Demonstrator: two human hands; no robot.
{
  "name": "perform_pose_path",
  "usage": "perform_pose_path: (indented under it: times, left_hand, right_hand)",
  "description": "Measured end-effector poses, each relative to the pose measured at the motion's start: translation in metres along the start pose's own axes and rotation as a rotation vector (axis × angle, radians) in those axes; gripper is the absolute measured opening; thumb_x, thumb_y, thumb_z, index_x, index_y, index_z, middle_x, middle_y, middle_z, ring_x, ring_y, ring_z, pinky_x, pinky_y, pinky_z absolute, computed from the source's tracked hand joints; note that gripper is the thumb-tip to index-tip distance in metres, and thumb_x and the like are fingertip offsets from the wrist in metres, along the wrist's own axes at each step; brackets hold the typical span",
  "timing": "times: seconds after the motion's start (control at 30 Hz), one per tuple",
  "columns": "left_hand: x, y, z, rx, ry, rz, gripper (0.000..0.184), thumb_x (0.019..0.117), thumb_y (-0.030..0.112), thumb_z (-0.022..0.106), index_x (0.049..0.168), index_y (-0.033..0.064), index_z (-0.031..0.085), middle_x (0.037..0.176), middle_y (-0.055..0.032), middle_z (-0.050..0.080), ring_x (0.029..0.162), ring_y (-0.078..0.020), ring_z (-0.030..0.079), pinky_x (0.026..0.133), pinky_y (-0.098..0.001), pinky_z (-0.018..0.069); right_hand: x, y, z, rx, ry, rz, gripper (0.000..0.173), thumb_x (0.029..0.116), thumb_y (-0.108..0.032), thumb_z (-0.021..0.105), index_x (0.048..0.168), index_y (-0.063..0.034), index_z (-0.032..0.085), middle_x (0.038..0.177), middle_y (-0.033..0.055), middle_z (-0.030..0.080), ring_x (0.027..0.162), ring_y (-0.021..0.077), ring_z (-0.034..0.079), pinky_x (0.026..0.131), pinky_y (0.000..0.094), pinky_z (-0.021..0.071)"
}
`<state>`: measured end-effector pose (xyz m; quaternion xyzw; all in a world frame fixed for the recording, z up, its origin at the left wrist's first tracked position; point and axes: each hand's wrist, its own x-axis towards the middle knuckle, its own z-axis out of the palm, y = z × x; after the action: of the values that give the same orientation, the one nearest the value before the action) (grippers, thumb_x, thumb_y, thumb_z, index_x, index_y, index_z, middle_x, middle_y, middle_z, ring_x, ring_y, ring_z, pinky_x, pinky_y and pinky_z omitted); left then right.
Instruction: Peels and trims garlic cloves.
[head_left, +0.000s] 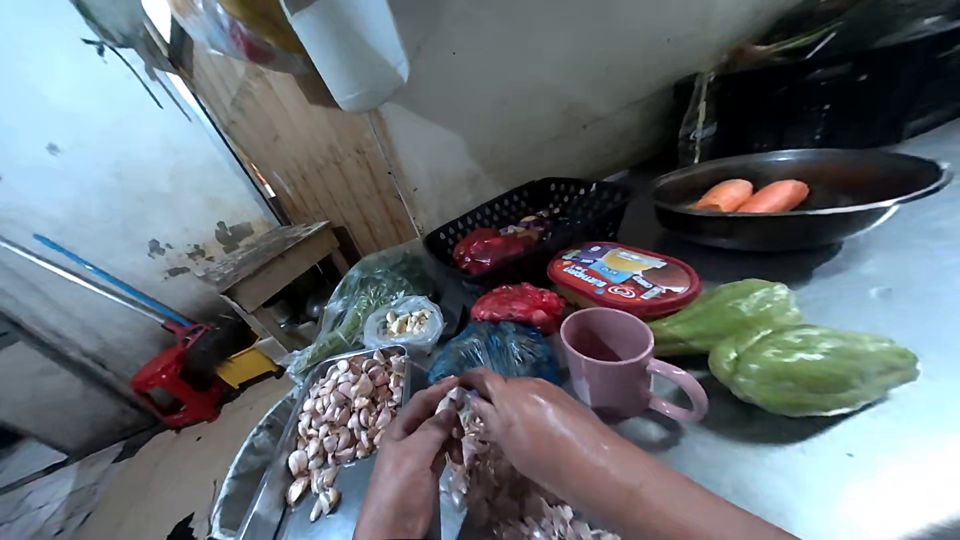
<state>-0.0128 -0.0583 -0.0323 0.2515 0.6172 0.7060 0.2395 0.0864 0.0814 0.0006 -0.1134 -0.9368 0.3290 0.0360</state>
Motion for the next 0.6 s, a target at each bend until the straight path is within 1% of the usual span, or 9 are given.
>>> perform_pose_path:
  times: [0.1,0.17,0.27,0.3,0.4,0.43,0.5,0.57,0.6]
  left_hand:
    - [0.003,0.0,-0.003,-0.059,-0.037,0.039,0.041,0.0865,-0.005,0.048,0.127,-0.0044,0.058,0.106,-0.0071,0.068,0.076,-0.0104,0.065,0.066,-0.0255,0.0564]
    - [0.005,-0.002,-0.009,-0.138,-0.059,0.034,0.044,0.0848,-0.008,0.047,0.127,-0.0027,0.059,0.111,-0.0095,0.068,0.079,-0.0134,0.068,0.066,-0.0276,0.0582]
    - [0.016,0.004,-0.016,-0.121,-0.037,0.016,0.038,0.0921,-0.007,0.044,0.126,-0.0017,0.061,0.11,-0.0106,0.069,0.077,-0.0149,0.068,0.065,-0.029,0.0583]
    - [0.026,0.011,-0.017,-0.067,-0.023,0.016,0.034,0.0963,-0.005,0.044,0.126,-0.0012,0.061,0.108,-0.0098,0.07,0.075,-0.0136,0.067,0.065,-0.0281,0.0571]
    - [0.073,0.04,-0.021,0.191,0.103,0.028,0.034,0.0993,-0.003,0.044,0.13,0.0002,0.056,0.098,-0.0064,0.064,0.068,-0.0097,0.059,0.062,-0.0247,0.052]
    - [0.092,0.05,-0.021,0.26,0.161,0.023,0.035,0.1015,-0.002,0.045,0.135,0.0015,0.053,0.103,-0.0075,0.063,0.069,-0.0104,0.058,0.062,-0.0258,0.0506]
    - [0.125,0.061,-0.02,0.334,0.219,0.02,0.04,0.1039,0.003,0.045,0.143,0.0016,0.047,0.114,-0.0104,0.058,0.081,-0.0135,0.057,0.071,-0.0293,0.0503]
    - [0.14,0.067,-0.023,0.366,0.237,0.029,0.042,0.103,0.003,0.045,0.145,0.0002,0.045,0.122,-0.0135,0.055,0.088,-0.0165,0.057,0.075,-0.0317,0.0503]
    - [0.139,0.07,-0.024,0.37,0.242,0.042,0.041,0.1021,0.002,0.045,0.143,0.0005,0.046,0.121,-0.0128,0.055,0.086,-0.0155,0.056,0.073,-0.0303,0.0493]
  right_hand:
    - [0.004,0.005,-0.01,0.031,0.052,0.073,0.038,0.112,-0.027,0.04,0.143,-0.0095,0.053,0.112,0.0218,0.069,0.109,0.0385,0.067,0.096,0.0549,0.0515]
    - [0.004,0.009,-0.013,0.048,0.104,0.11,0.037,0.1118,-0.029,0.041,0.143,-0.0128,0.054,0.108,0.0193,0.07,0.106,0.0363,0.068,0.094,0.0531,0.0525]
    - [0.004,0.017,-0.013,0.073,0.213,0.073,0.035,0.111,-0.029,0.043,0.14,-0.0151,0.057,0.105,0.0148,0.071,0.101,0.0325,0.069,0.091,0.0505,0.0541]
    - [0.003,0.019,-0.014,0.073,0.24,0.055,0.034,0.1107,-0.028,0.044,0.139,-0.015,0.057,0.105,0.0143,0.071,0.101,0.0321,0.07,0.091,0.0506,0.0542]
    - [0.004,0.021,-0.007,0.055,0.302,0.014,0.032,0.1095,-0.027,0.047,0.135,-0.0153,0.061,0.102,0.0132,0.072,0.099,0.0318,0.071,0.089,0.0514,0.0554]
    - [0.004,0.021,-0.007,0.047,0.296,0.02,0.032,0.1095,-0.027,0.047,0.136,-0.0154,0.061,0.103,0.0137,0.073,0.099,0.0324,0.071,0.089,0.0521,0.0552]
    - [0.005,0.02,-0.012,0.024,0.24,0.053,0.035,0.1103,-0.028,0.045,0.139,-0.0143,0.059,0.107,0.0161,0.072,0.104,0.0345,0.07,0.092,0.0529,0.0539]
    - [0.005,0.019,-0.015,-0.002,0.198,0.064,0.036,0.111,-0.029,0.043,0.14,-0.0126,0.057,0.109,0.0186,0.071,0.107,0.0367,0.069,0.094,0.0539,0.0529]
    - [0.004,0.019,-0.015,-0.008,0.191,0.06,0.036,0.1111,-0.029,0.042,0.14,-0.0126,0.057,0.11,0.0185,0.071,0.108,0.0367,0.069,0.094,0.0537,0.0528]
